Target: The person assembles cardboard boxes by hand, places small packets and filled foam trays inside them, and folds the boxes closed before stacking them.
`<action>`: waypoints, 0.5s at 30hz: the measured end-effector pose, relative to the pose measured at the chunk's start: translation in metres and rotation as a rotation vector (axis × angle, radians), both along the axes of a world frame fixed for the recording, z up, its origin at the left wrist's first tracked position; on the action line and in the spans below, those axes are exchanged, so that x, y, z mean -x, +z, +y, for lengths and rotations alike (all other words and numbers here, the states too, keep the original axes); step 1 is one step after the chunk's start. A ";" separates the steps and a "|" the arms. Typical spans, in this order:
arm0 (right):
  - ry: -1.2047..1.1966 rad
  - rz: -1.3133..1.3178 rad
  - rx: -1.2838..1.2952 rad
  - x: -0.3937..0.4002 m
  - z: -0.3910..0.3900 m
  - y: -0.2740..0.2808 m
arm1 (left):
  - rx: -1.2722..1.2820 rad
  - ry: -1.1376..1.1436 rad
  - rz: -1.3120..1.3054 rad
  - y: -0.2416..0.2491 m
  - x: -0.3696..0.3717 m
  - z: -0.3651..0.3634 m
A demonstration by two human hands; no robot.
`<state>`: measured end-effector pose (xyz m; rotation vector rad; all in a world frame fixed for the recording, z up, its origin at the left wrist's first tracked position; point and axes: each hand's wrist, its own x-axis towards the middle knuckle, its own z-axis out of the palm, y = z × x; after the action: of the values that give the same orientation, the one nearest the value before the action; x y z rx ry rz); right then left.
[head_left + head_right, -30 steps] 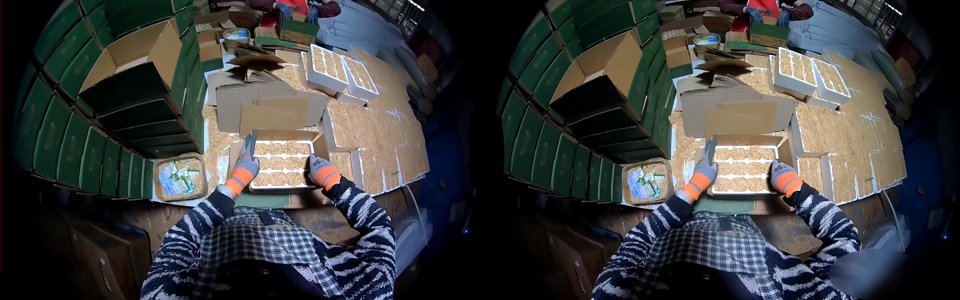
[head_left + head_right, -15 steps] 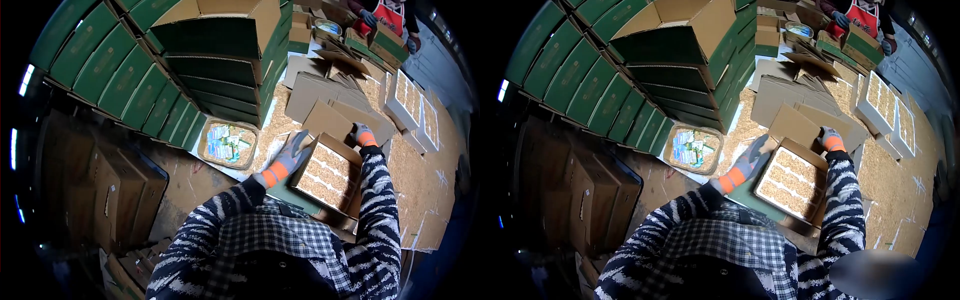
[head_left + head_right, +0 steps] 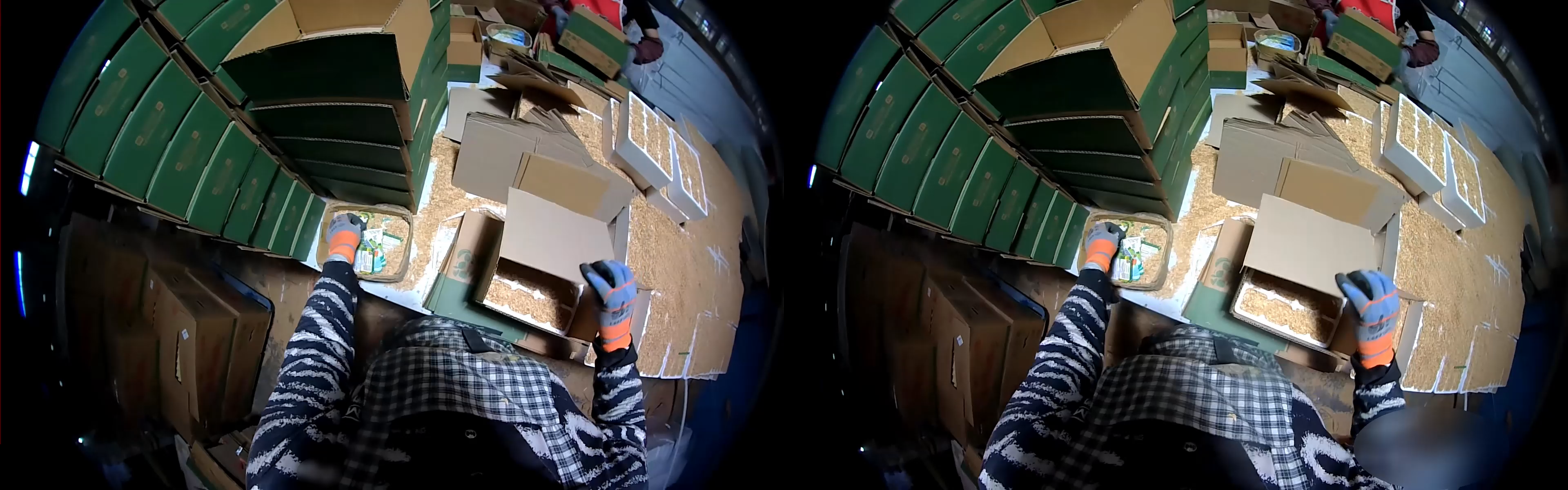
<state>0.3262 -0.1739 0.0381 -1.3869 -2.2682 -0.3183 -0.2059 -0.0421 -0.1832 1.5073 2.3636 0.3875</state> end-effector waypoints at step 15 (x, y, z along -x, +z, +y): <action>0.067 -0.305 0.833 -0.020 -0.033 -0.057 | -0.215 -0.019 -0.237 0.003 0.035 -0.005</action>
<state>0.3465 -0.2071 -0.0191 -1.7092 -2.8511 0.5451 -0.2406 -0.0474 -0.1806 1.4792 2.1765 0.7910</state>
